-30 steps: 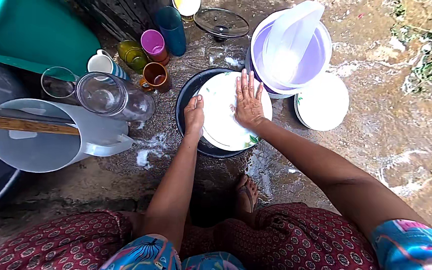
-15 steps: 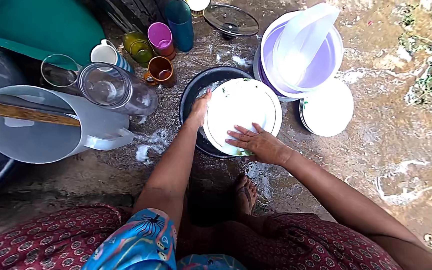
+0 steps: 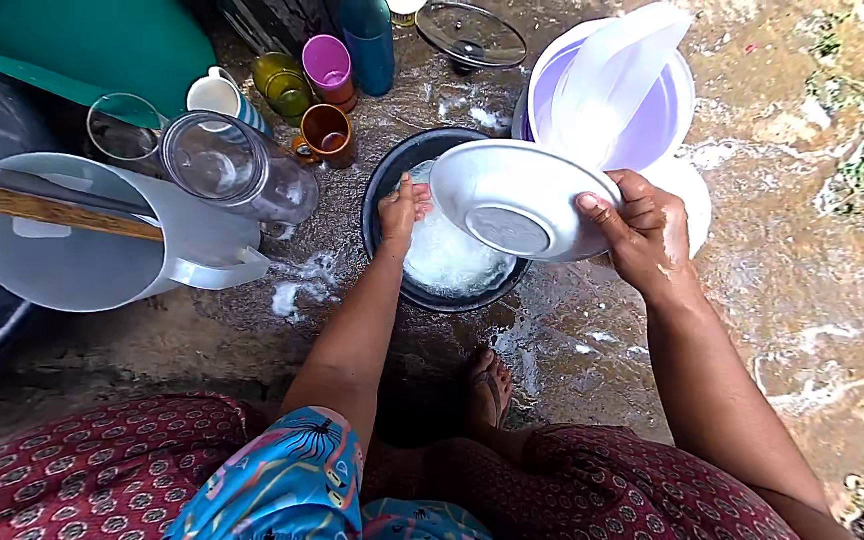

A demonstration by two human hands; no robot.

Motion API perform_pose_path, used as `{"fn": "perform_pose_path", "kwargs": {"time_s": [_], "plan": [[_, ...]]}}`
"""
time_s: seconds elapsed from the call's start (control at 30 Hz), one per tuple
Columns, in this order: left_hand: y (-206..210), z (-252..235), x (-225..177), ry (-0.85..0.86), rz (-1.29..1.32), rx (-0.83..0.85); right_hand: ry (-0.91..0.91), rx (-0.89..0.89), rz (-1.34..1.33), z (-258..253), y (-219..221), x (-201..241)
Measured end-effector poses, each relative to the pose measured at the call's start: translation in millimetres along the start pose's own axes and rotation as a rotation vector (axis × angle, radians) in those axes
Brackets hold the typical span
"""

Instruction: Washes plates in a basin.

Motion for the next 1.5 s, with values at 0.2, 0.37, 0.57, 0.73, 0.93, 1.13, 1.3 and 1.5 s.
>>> {"fn": "perform_pose_path", "kwargs": {"time_s": [0.2, 0.37, 0.57, 0.73, 0.93, 1.13, 1.3, 1.5], "plan": [[29.9, 50.9, 61.9, -0.344, 0.268, -0.094, 0.312, -0.222, -0.312, -17.6, 0.0, -60.0], [119.6, 101.8, -59.5, -0.295, 0.671, 0.729, 0.365, -0.198, -0.384, -29.8, 10.4, -65.5], [108.0, 97.0, -205.0, 0.293, -0.088, 0.669, 0.225, -0.125, -0.445, -30.8, 24.4, -36.5], [38.8, 41.4, -206.9, 0.265, -0.137, 0.251, 0.118, -0.194, -0.493, -17.7, 1.4, -28.3], [15.7, 17.7, -97.6, 0.016, -0.596, 0.298, -0.006, -0.291, -0.599, 1.7, -53.9, -31.9], [4.5, 18.9, -22.1, -0.035, -1.103, 0.301, -0.152, -0.669, -0.147, 50.9, -178.4, -19.9], [5.6, 26.2, -2.1, -0.089, -1.121, 0.228, -0.056, -0.862, 0.393, 68.7, -172.3, -81.0], [-3.4, 25.1, -2.2, -0.073, -1.257, 0.229, 0.290, -0.821, 0.606, 80.9, -118.7, -190.9]]}}
Point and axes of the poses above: each hand's wrist, its own z-axis away from the middle knuckle, its own y-axis out of the palm, x = y × z, the point moved 10 cm from there along -z, towards the middle knuckle, and after that the axes turned 7 degrees about y, right-handed, at the moved point
